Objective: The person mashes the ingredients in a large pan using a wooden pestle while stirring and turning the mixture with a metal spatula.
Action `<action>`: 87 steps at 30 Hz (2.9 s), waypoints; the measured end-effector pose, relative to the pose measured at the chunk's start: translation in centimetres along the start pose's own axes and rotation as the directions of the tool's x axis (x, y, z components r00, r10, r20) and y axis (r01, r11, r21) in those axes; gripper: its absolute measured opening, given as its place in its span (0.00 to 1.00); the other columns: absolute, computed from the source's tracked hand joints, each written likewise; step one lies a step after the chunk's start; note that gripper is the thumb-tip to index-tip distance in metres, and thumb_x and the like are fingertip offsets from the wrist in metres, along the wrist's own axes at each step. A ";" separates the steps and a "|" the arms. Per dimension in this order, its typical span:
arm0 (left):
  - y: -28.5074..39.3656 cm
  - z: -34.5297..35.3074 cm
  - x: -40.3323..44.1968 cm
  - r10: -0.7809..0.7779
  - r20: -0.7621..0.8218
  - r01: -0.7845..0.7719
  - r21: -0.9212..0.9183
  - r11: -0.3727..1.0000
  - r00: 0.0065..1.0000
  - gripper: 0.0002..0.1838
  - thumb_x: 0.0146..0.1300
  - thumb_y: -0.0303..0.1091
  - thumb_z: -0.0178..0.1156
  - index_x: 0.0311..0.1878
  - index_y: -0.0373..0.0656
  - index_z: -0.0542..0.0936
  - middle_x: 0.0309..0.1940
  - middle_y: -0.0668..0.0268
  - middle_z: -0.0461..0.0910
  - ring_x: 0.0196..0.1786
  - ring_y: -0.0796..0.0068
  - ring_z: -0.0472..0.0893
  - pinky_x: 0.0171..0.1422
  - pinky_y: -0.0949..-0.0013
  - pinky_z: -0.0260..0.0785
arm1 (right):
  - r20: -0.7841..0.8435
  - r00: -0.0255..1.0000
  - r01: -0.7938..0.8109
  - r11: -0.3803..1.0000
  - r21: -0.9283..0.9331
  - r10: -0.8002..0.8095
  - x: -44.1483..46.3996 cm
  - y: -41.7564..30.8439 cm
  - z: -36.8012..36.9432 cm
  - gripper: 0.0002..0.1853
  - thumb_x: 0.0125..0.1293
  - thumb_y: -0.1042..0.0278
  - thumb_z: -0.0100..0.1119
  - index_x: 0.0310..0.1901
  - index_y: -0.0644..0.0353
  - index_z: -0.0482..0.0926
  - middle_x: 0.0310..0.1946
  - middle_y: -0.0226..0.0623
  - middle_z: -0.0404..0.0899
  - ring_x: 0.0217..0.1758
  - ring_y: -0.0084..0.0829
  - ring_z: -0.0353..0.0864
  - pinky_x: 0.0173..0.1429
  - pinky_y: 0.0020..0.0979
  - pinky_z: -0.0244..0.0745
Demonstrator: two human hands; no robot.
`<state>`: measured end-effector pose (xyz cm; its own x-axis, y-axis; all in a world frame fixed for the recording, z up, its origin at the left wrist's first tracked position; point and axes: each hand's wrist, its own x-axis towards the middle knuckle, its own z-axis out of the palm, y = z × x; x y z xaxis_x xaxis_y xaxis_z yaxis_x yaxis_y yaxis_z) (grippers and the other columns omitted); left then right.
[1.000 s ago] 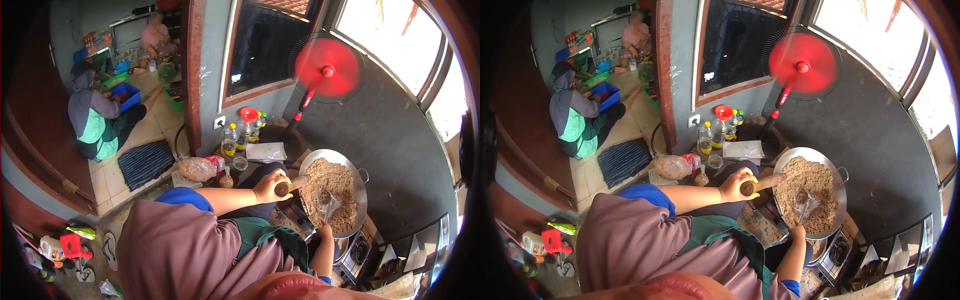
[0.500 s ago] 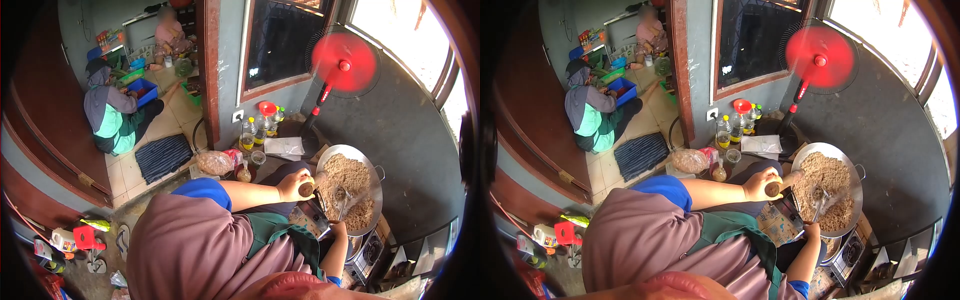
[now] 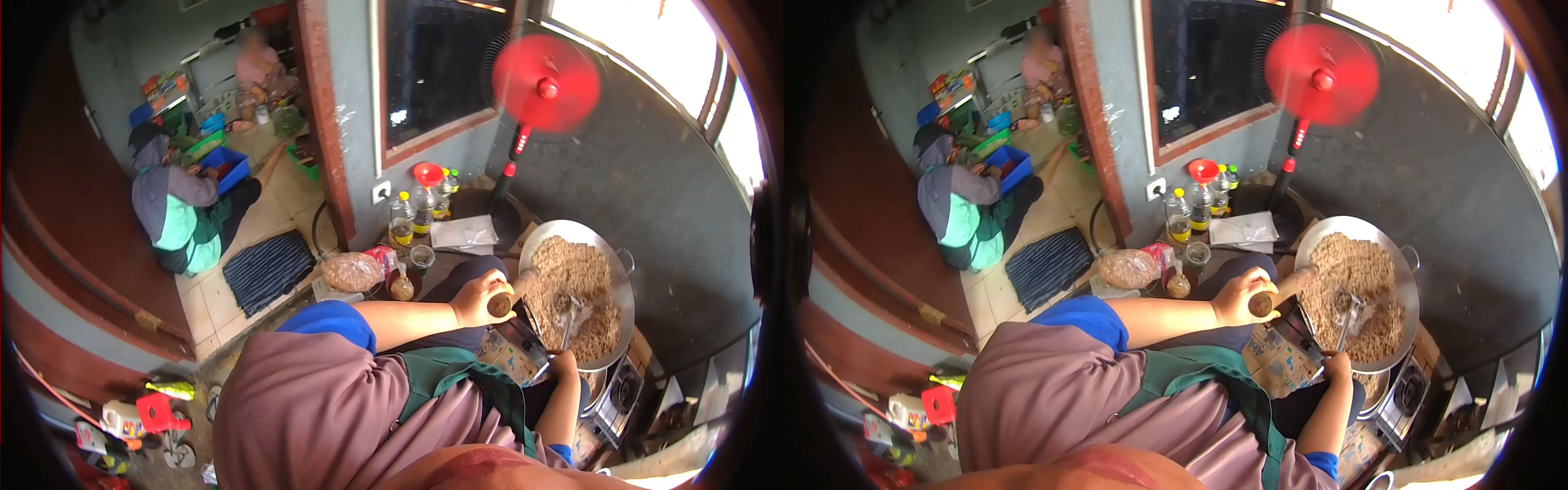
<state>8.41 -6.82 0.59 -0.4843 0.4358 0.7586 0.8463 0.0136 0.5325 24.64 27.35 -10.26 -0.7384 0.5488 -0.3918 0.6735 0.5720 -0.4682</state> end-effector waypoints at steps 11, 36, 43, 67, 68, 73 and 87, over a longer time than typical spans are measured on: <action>-0.3 0.4 0.3 0.074 0.043 -0.073 -0.042 0.996 0.996 0.26 0.45 0.43 0.79 0.44 0.46 0.78 0.41 0.62 0.74 0.39 0.60 0.81 0.43 0.61 0.76 | -0.003 1.000 -0.010 1.000 0.015 0.011 -0.1 -0.2 0.2 0.20 0.54 0.75 0.59 0.49 0.51 0.88 0.26 0.45 0.85 0.24 0.36 0.86 0.35 0.36 0.83; -0.2 2.5 0.2 0.337 0.172 -0.322 -0.107 0.941 0.926 0.24 0.42 0.43 0.77 0.42 0.46 0.80 0.44 0.64 0.73 0.43 0.61 0.76 0.46 0.59 0.73 | 0.040 0.997 -0.066 0.994 0.089 0.062 -0.9 0.8 0.2 0.18 0.61 0.73 0.62 0.53 0.50 0.85 0.24 0.39 0.83 0.22 0.30 0.82 0.30 0.34 0.80; -0.1 2.8 0.1 0.327 0.187 -0.309 -0.117 0.944 0.926 0.25 0.42 0.43 0.77 0.43 0.46 0.80 0.43 0.63 0.72 0.44 0.61 0.76 0.47 0.59 0.73 | 0.055 0.998 -0.029 0.994 0.106 0.023 -0.5 2.0 0.7 0.18 0.62 0.73 0.62 0.54 0.51 0.85 0.24 0.39 0.83 0.22 0.30 0.82 0.30 0.33 0.80; 0.0 2.6 0.2 0.341 0.233 -0.316 -0.140 0.939 0.911 0.24 0.38 0.40 0.77 0.41 0.46 0.80 0.43 0.64 0.73 0.45 0.59 0.76 0.49 0.58 0.72 | 0.023 1.000 0.000 0.999 0.032 -0.001 -1.3 0.6 0.1 0.18 0.61 0.71 0.63 0.54 0.52 0.84 0.27 0.44 0.85 0.24 0.33 0.85 0.34 0.36 0.82; 0.1 2.7 0.2 0.337 0.236 -0.312 -0.139 0.940 0.911 0.24 0.38 0.40 0.77 0.41 0.46 0.80 0.43 0.64 0.73 0.45 0.60 0.76 0.49 0.58 0.72 | 0.019 1.000 -0.004 1.000 0.028 0.004 -1.9 0.4 -0.1 0.19 0.61 0.71 0.63 0.55 0.52 0.84 0.26 0.44 0.85 0.24 0.33 0.85 0.34 0.36 0.82; 0.4 2.3 0.4 0.338 0.252 -0.312 -0.136 0.940 0.907 0.22 0.39 0.39 0.76 0.40 0.47 0.80 0.42 0.64 0.73 0.44 0.61 0.77 0.45 0.59 0.73 | 0.006 1.000 -0.003 1.000 0.011 0.003 -3.2 -1.3 -0.8 0.21 0.60 0.71 0.63 0.57 0.51 0.83 0.25 0.44 0.84 0.23 0.33 0.84 0.33 0.36 0.82; 0.4 2.1 0.4 0.342 0.277 -0.304 -0.173 0.937 0.898 0.25 0.36 0.38 0.77 0.42 0.46 0.80 0.42 0.63 0.73 0.44 0.59 0.77 0.48 0.57 0.73 | 0.011 0.999 -0.034 0.999 0.024 0.034 -1.8 -0.1 -0.3 0.37 0.48 0.75 0.71 0.65 0.55 0.76 0.29 0.43 0.86 0.26 0.32 0.85 0.33 0.35 0.81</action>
<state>9.02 -4.71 0.35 -0.0839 0.6455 0.7591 0.9018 -0.2750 0.3335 25.94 26.46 -9.27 -0.7156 0.5612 -0.4160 0.6973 0.5379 -0.4737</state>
